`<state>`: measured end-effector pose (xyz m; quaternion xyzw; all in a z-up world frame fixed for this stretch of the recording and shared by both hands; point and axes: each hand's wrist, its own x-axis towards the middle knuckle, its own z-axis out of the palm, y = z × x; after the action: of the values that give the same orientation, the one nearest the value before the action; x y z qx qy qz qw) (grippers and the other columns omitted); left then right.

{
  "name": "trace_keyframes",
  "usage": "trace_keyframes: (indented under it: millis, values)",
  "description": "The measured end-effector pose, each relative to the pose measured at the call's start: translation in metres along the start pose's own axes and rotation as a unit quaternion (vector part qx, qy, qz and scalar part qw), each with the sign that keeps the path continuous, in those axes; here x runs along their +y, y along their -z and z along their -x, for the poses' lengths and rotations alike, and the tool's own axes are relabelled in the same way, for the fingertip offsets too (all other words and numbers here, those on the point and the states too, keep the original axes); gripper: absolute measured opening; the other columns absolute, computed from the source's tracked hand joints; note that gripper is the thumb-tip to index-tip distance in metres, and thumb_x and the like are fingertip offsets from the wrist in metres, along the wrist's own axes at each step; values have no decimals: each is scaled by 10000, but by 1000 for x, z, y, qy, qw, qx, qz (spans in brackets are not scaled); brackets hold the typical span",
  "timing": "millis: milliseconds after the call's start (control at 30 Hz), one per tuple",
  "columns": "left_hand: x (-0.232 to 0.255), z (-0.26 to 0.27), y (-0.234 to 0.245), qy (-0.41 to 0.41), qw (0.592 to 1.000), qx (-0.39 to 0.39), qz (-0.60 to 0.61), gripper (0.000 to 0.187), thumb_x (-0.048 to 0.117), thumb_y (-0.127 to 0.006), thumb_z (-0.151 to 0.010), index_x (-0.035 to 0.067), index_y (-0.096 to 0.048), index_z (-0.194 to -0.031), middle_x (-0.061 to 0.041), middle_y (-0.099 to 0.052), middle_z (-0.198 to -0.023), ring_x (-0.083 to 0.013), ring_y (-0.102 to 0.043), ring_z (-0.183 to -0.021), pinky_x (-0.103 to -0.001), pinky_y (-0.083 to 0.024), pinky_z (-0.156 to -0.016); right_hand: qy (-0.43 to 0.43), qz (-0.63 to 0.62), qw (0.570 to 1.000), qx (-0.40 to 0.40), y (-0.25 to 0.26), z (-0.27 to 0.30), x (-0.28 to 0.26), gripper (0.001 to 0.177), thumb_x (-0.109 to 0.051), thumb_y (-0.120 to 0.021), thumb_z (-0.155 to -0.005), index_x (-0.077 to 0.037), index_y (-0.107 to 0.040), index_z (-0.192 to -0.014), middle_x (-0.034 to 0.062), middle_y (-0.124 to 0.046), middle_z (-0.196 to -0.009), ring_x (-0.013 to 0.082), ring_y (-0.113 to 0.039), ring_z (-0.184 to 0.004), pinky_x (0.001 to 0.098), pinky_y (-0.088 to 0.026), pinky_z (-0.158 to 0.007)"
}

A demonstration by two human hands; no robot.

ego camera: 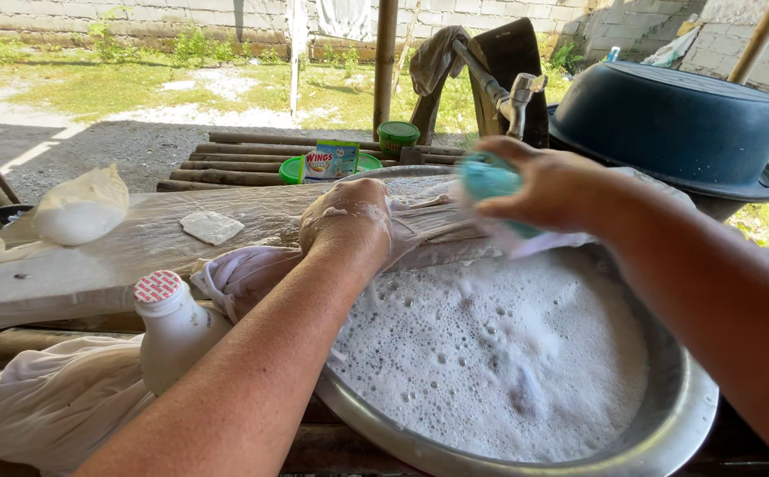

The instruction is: The person washes clothes by scrubbing them against a wooden board with a brush, then rubbing and wringing the garments by hand in a basin of soapy water.

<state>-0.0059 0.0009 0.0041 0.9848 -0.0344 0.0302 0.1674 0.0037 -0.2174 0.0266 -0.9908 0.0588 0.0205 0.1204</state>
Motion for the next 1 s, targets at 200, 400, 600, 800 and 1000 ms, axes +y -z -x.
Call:
trace_keyframes:
  millis: [200,400,600,800,1000]
  values:
    - [0,-2,-2,3,1000,-13,-21,333,121,-703,-947,153,-673,-1277,-137,-673,-1296,-278,-650,-1218,-432,-564,-971,66,-19,997,-27,-17,-2,-17,863,-501,-771,-800,-593,-293,-1514,234,-720,-1160,324,-685,-840,418,-587,-744]
    - [1,-4,-1,-1,1000,-1,-5,337,116,-700,-947,178,-669,-1277,-135,-669,-1290,-282,-652,-1209,-434,-563,-965,-41,-21,999,11,3,-12,15,899,-405,-773,-830,-570,-279,-1562,247,-684,-1232,366,-717,-883,487,-636,-802]
    - [3,-2,1,-2,999,-32,-12,376,235,-727,-938,162,-649,-1299,-127,-677,-1285,-270,-659,-1204,-429,-556,-976,77,-15,997,-5,-18,6,-34,876,-457,-812,-798,-593,-310,-1503,182,-685,-1232,330,-697,-961,441,-586,-855]
    - [1,-10,-5,9,1000,3,-8,385,126,-674,-951,232,-650,-1320,-113,-637,-1350,-301,-618,-1250,-469,-557,-969,-56,-64,996,25,-1,-28,51,942,-412,-792,-771,-572,-302,-1559,271,-685,-1223,398,-718,-941,498,-612,-807]
    - [-1,-12,-8,3,1000,5,-7,361,144,-679,-951,208,-653,-1305,-119,-639,-1343,-295,-631,-1230,-459,-557,-964,10,-14,999,38,-7,-21,11,893,-480,-823,-792,-591,-312,-1517,201,-643,-1296,381,-694,-927,510,-625,-814]
